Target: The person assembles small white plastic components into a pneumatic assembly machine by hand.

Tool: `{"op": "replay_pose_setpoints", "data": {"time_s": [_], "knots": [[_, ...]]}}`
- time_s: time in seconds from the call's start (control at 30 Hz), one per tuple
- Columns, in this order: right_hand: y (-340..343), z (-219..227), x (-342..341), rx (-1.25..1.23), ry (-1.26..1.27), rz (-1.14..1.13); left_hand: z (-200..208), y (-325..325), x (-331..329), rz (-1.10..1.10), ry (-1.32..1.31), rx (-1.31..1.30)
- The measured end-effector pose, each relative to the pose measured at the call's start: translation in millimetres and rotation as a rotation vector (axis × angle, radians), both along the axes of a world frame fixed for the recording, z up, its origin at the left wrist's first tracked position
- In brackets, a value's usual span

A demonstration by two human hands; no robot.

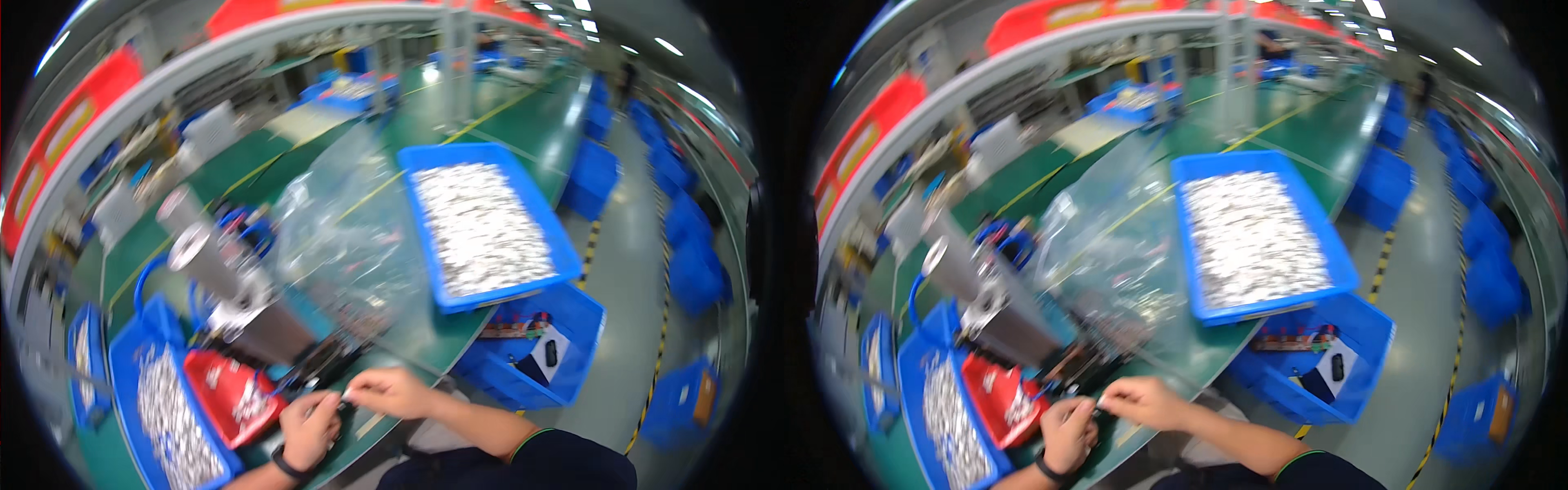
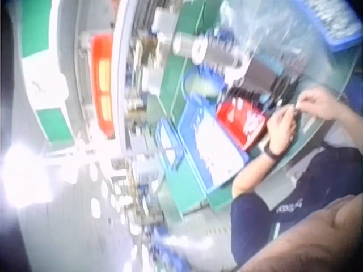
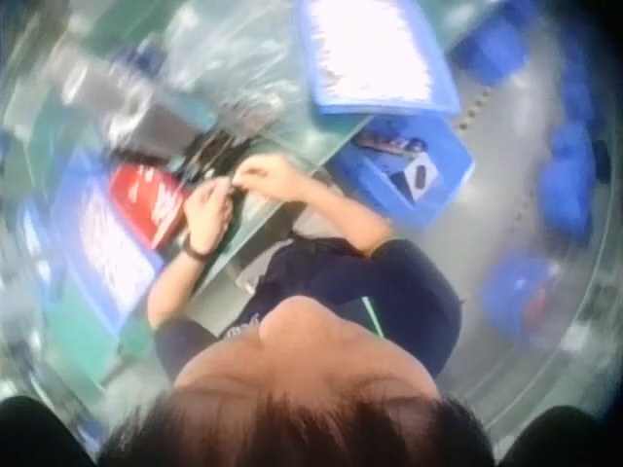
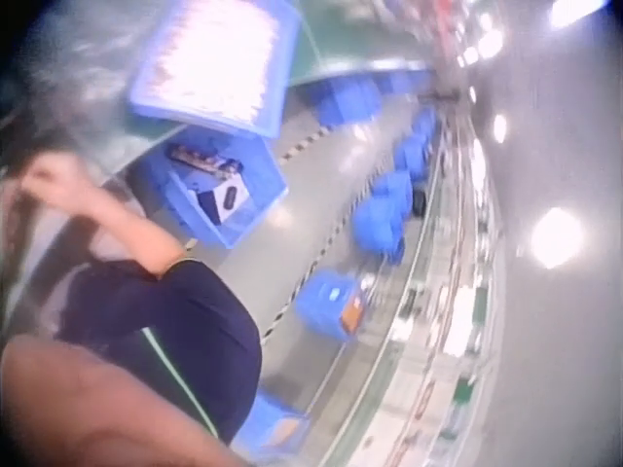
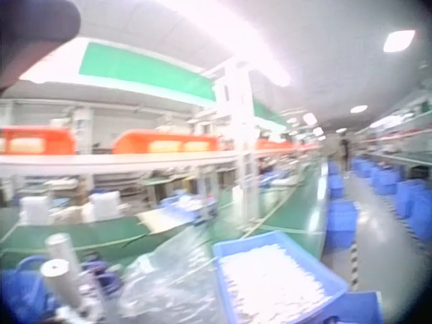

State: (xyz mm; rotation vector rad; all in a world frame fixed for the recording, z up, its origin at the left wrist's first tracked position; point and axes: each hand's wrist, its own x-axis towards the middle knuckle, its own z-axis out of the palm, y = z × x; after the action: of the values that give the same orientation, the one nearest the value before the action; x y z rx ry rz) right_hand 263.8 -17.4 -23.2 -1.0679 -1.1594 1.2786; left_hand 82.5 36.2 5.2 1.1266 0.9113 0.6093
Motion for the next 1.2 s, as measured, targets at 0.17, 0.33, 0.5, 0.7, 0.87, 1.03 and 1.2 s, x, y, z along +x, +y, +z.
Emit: {"op": "replay_pose_setpoints", "data": {"time_s": [0.17, 0.33, 0.5, 0.7, 0.87, 1.03, 1.2], "knots": [[6, 0, 4, 0.237, -0.302, -0.039, -1, 6, -3, -0.026, -0.068, -0.065], [7, 4, 3, 0.003, -0.082, 0.078, -2, 4, -20, 0.053, -0.148, -0.151], [14, 27, 9, -0.194, 0.184, -0.06, -6, 7, -22, 0.054, -0.166, -0.19], [28, 21, 6, -0.266, 0.271, -0.05, -7, 10, -20, 0.012, -0.132, -0.164], [40, 21, 3, -0.351, 0.276, -0.097, -5, 14, -21, 0.001, -0.114, -0.194], [42, 25, 1, -0.4, 0.273, -0.139, -7, 13, -21, 0.004, -0.136, -0.191], [43, 23, 1, -0.367, 0.315, -0.153, -8, 12, -20, 0.017, -0.135, -0.179]]}}
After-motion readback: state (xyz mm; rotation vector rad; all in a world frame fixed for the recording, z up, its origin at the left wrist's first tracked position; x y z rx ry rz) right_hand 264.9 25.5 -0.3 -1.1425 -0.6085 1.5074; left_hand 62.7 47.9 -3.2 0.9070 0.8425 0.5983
